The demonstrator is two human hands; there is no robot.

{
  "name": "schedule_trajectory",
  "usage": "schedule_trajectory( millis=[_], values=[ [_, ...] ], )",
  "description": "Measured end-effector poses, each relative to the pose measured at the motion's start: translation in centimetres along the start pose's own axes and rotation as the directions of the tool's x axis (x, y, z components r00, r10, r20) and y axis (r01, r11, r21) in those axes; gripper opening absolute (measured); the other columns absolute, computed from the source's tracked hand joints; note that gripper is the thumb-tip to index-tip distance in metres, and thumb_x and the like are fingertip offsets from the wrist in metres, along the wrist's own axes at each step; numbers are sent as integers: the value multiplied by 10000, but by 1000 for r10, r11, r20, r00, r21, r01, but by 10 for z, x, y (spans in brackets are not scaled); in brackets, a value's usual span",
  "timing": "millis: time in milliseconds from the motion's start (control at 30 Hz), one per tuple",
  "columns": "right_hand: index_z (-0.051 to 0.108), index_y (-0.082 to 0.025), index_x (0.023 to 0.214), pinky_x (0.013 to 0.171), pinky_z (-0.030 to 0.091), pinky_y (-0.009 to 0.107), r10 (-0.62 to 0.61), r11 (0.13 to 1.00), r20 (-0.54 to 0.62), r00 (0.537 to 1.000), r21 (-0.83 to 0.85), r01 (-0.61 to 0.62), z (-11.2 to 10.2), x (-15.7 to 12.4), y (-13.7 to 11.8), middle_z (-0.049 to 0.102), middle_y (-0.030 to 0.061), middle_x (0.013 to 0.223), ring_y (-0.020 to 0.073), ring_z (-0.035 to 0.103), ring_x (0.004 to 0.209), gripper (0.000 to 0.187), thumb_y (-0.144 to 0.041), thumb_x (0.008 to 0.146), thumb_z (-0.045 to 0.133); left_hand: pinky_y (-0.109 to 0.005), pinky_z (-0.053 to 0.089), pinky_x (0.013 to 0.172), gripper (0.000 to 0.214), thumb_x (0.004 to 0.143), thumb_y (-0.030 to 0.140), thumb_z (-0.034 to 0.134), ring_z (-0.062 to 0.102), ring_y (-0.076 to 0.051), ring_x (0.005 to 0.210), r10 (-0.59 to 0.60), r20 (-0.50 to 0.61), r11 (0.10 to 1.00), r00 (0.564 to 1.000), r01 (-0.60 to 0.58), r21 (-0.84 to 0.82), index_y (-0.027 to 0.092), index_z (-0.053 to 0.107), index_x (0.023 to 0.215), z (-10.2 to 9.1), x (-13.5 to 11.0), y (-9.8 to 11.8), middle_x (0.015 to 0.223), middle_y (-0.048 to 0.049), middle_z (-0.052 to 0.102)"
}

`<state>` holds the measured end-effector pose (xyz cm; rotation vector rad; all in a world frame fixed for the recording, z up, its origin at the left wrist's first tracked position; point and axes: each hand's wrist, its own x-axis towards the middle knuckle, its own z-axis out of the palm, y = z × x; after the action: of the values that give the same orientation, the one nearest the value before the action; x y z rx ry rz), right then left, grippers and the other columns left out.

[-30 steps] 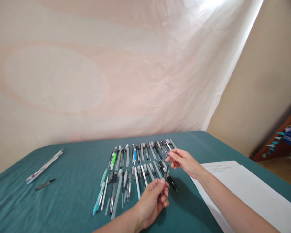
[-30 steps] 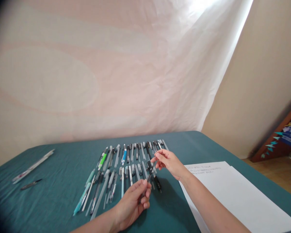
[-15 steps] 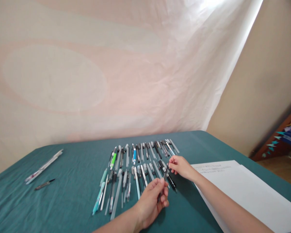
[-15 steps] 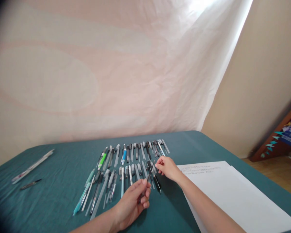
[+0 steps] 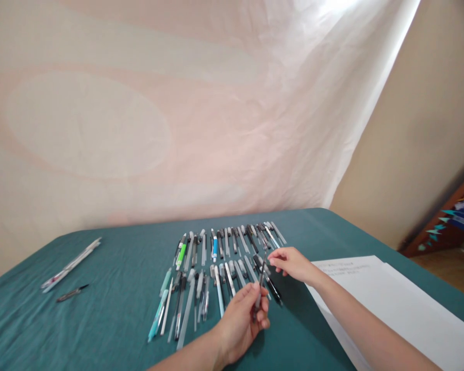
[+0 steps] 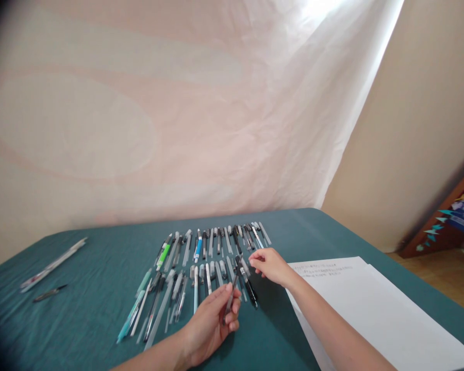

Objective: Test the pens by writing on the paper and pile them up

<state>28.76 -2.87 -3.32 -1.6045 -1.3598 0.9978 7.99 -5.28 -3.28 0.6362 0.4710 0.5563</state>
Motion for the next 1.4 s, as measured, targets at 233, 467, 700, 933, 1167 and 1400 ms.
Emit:
schedule_trajectory(
  millis=[233, 467, 700, 933, 1167, 1400],
  values=[
    [658, -121, 799, 455, 357, 187, -21, 964, 313, 950, 258, -64, 5, -24, -43, 618, 30, 710, 76, 484, 541, 319, -413, 673, 646, -207, 294, 499, 268, 802, 405, 518, 337, -49, 469, 1, 2, 1000, 1000, -1, -5, 138, 518, 814, 1, 0, 0, 624, 15, 472],
    [627, -136, 754, 450, 333, 193, -33, 914, 143, 989, 405, -28, 11, -20, -43, 519, -28, 555, 62, 437, 474, 318, -436, 654, 665, -206, 294, 501, 261, 777, 407, 550, 332, -47, 465, -13, 15, 1000, 1000, 13, 25, 149, 521, 786, 2, 0, 1, 619, 26, 463],
    [602, -149, 771, 419, 322, 185, 10, 914, -94, 996, 406, 29, -23, -5, -22, 516, -28, 592, 52, 423, 454, 322, -451, 667, 644, -209, 301, 506, 229, 800, 362, 530, 349, -53, 480, -19, 31, 1000, 999, 19, 12, 134, 534, 783, 1, 0, 1, 623, 15, 457],
    [626, -144, 705, 405, 361, 187, 52, 994, 89, 995, -103, -43, -8, 2, 6, 572, -12, 557, 88, 502, 450, 261, -403, 679, 603, -216, 326, 518, 200, 794, 330, 535, 384, -66, 493, -24, 22, 1000, 999, 24, 6, 131, 548, 813, -1, 3, -1, 642, 4, 468],
    [649, -148, 761, 396, 362, 181, 40, 987, 62, 997, -161, -29, -1, 4, 7, 633, 26, 658, 92, 529, 464, 221, -341, 712, 554, -221, 343, 518, 174, 839, 259, 459, 393, -67, 495, -10, 43, 1000, 999, 11, -14, 110, 550, 833, -1, 4, -1, 650, -9, 471],
    [636, -147, 754, 410, 370, 191, 16, 988, 75, 997, -154, -4, -5, -6, -12, 639, 37, 678, 101, 528, 487, 250, -378, 734, 542, -247, 400, 597, 167, 851, 256, 456, 476, -90, 601, 3, 82, 999, 997, 1, -41, 123, 539, 908, 0, 2, 1, 741, -32, 507]
  ],
)
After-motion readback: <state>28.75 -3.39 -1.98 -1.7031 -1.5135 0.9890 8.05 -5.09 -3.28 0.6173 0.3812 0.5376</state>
